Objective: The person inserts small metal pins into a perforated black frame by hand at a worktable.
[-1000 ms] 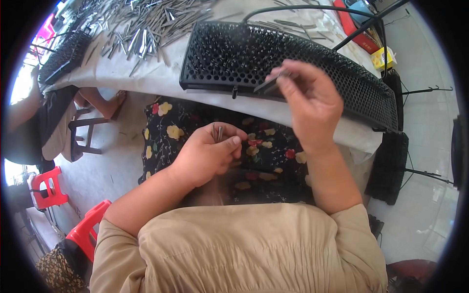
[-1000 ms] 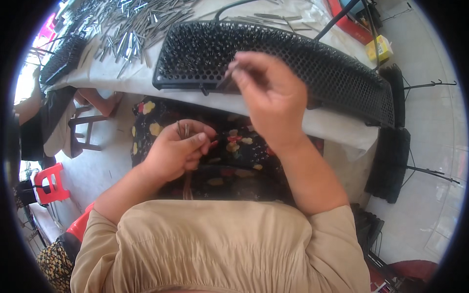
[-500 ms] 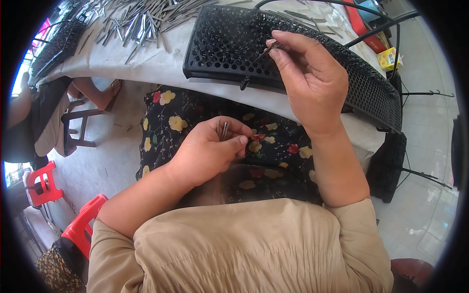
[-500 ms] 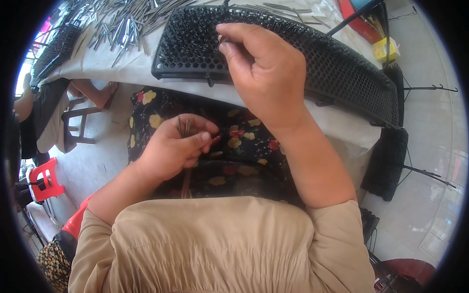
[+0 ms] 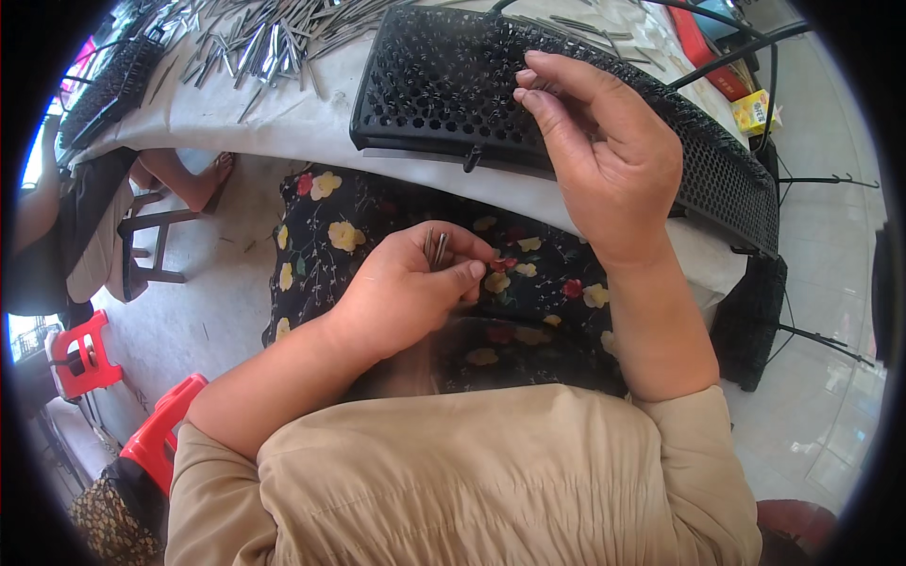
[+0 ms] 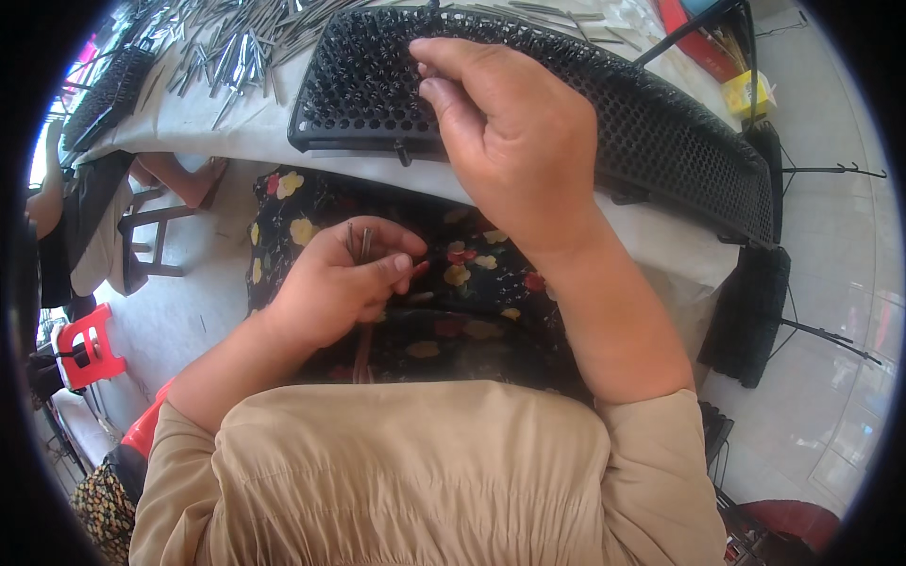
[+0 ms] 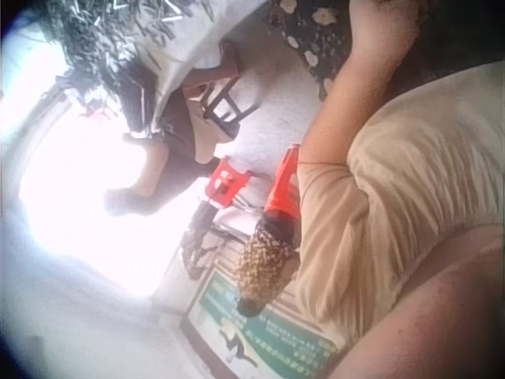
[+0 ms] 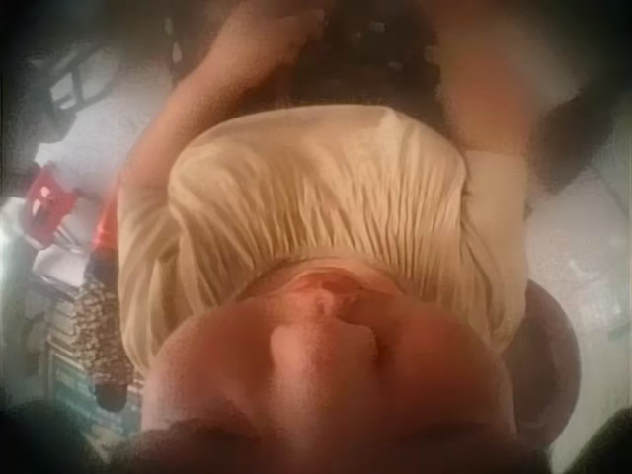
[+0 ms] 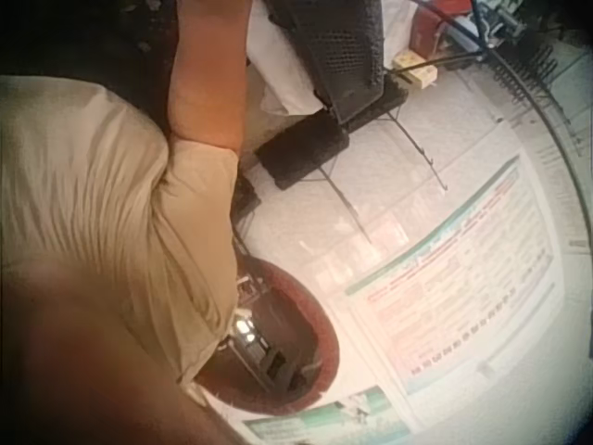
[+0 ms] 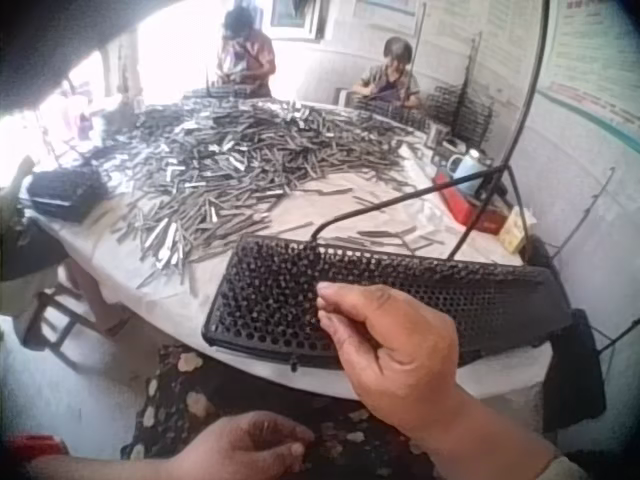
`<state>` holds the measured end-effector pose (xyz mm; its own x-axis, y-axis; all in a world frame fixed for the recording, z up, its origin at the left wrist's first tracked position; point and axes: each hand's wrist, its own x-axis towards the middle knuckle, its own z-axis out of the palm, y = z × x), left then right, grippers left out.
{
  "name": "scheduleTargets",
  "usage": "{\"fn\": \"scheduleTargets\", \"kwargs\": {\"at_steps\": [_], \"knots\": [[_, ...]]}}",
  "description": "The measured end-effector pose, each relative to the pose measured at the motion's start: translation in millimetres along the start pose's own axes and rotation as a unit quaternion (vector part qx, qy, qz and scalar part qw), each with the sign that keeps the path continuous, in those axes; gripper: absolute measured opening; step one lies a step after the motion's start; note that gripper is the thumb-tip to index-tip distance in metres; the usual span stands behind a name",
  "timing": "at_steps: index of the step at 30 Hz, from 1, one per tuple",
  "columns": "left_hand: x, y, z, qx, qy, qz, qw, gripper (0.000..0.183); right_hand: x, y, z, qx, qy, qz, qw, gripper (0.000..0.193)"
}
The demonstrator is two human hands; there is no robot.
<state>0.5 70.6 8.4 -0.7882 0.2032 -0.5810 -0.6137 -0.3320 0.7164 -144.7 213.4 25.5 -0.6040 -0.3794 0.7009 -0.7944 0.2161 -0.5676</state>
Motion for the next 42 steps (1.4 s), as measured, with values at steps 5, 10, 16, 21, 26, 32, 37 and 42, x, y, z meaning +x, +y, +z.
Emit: {"fn": "scheduleTargets", "kwargs": {"at_steps": [5, 10, 16, 21, 26, 32, 37, 42], "knots": [[0, 1, 2, 0.005, 0.005, -0.003, 1.0, 0.019, -2, 2, -1, -0.013, -0.004, -0.012, 1.0, 0.022], [1, 2, 2, 0.016, 0.009, 0.002, 1.0, 0.019, -2, -8, -10, -0.047, -0.056, -0.005, 0.997, 0.026], [1, 2, 3, 0.019, 0.007, 0.0, 1.0, 0.018, -3, 2, -7, -0.025, 0.001, -0.011, 1.0, 0.023], [1, 2, 4, 0.017, 0.007, 0.002, 1.0, 0.018, -4, 5, -8, -0.029, -0.003, -0.007, 1.0, 0.023], [2, 0, 2, 0.013, 0.006, 0.003, 1.0, 0.018, -6, -3, -14, -0.011, -0.057, 0.04, 0.998, 0.026], [0, 0, 1, 0.008, 0.005, 0.005, 1.0, 0.018, -7, -3, -13, -0.021, -0.059, 0.043, 0.997, 0.025], [-2, 1, 1, 0.013, 0.006, 0.008, 1.0, 0.018, -3, 1, -15, 0.021, 0.035, 0.033, 0.999, 0.018], [-2, 1, 1, 0.03, 0.012, -0.006, 0.999, 0.018, 9, 8, -40, 0.124, 0.023, 0.143, 0.982, 0.019]]}}
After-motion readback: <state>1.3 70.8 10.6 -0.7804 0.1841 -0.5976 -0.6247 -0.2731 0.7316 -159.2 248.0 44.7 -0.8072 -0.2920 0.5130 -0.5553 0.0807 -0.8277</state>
